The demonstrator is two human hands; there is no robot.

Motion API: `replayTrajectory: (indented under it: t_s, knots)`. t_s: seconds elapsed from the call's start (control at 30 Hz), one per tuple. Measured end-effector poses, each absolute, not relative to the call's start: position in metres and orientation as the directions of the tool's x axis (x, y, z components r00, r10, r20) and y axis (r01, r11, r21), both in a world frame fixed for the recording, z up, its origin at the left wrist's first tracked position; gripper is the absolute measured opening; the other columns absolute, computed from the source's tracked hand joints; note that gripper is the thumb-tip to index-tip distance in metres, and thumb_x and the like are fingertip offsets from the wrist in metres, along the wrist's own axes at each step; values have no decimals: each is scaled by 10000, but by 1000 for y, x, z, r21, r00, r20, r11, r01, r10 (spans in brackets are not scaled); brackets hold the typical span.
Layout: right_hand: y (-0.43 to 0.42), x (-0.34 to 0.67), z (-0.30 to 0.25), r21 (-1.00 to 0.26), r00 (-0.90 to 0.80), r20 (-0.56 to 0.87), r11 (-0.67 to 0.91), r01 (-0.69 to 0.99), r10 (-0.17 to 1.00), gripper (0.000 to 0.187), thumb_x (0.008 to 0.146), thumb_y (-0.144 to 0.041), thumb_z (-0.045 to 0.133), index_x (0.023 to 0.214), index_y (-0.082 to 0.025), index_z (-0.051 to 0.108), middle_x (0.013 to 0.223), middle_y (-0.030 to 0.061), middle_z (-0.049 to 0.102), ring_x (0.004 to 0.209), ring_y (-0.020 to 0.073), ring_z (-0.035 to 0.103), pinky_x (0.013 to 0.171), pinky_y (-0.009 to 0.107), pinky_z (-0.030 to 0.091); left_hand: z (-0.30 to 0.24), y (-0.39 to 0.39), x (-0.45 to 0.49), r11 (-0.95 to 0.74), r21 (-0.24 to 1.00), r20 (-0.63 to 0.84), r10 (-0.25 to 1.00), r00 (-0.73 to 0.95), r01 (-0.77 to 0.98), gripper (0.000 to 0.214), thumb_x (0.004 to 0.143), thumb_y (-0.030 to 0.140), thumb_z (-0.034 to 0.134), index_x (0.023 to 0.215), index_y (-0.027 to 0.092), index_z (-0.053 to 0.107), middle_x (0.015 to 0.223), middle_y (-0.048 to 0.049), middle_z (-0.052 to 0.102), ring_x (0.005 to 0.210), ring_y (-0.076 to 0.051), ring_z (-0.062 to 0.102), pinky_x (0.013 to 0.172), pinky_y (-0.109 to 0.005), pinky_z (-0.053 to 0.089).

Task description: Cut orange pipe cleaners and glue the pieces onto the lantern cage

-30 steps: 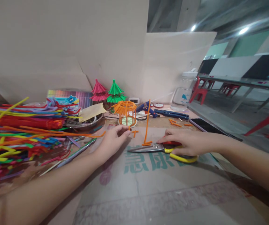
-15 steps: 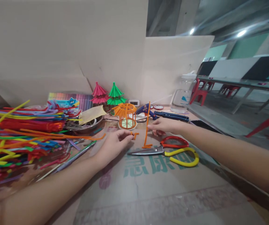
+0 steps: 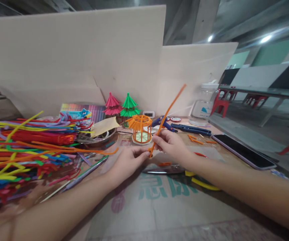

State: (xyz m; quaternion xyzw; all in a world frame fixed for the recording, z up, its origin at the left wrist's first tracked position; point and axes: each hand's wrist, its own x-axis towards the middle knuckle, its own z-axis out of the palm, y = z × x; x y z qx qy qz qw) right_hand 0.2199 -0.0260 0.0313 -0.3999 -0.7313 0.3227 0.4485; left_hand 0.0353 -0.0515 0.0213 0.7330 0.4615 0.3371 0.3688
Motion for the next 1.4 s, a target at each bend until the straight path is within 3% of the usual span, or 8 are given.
replayTrajectory:
  t_s: [0.2,0.6,0.87,1.13,1.4]
  knots:
    - [-32,213,25,-698,-279,557,623,353,783,134,905,-257,534,793,-198,580,705,-12,620,660,130,567,630,248,424,23,-51,36,-331,835,158,910,384,440,262,866,328,544,901,142,725,865,-41,726,795,-179,628,715,-247,464]
    - [-29,213,15,-836,-372,363,475,275,854,126,852,-305,578,823,-184,558,749,-1,587,672,138,531,616,269,426,23,-49,38,-252,893,124,934,334,373,243,831,328,600,909,129,717,870,-51,739,761,-156,639,705,-236,483]
    - [-27,216,12,-845,-373,371,476,244,850,144,851,-306,551,772,-198,497,705,-32,496,625,118,453,573,255,373,21,-47,36,-295,852,115,911,396,432,359,872,425,548,826,116,723,766,-45,701,680,-145,595,632,-236,434]
    - [-26,216,12,-852,-346,383,472,225,857,147,854,-322,558,795,-202,496,722,-25,507,633,122,467,569,260,378,20,-47,36,-313,825,107,903,415,470,299,875,368,554,878,141,748,830,-40,731,732,-159,615,661,-245,439]
    - [-27,216,13,-878,-347,360,440,186,866,157,844,-331,569,789,-208,489,677,-40,493,597,116,454,541,253,365,12,-42,33,-288,881,105,893,438,376,231,847,350,613,922,153,709,858,-24,720,733,-138,617,684,-233,459]
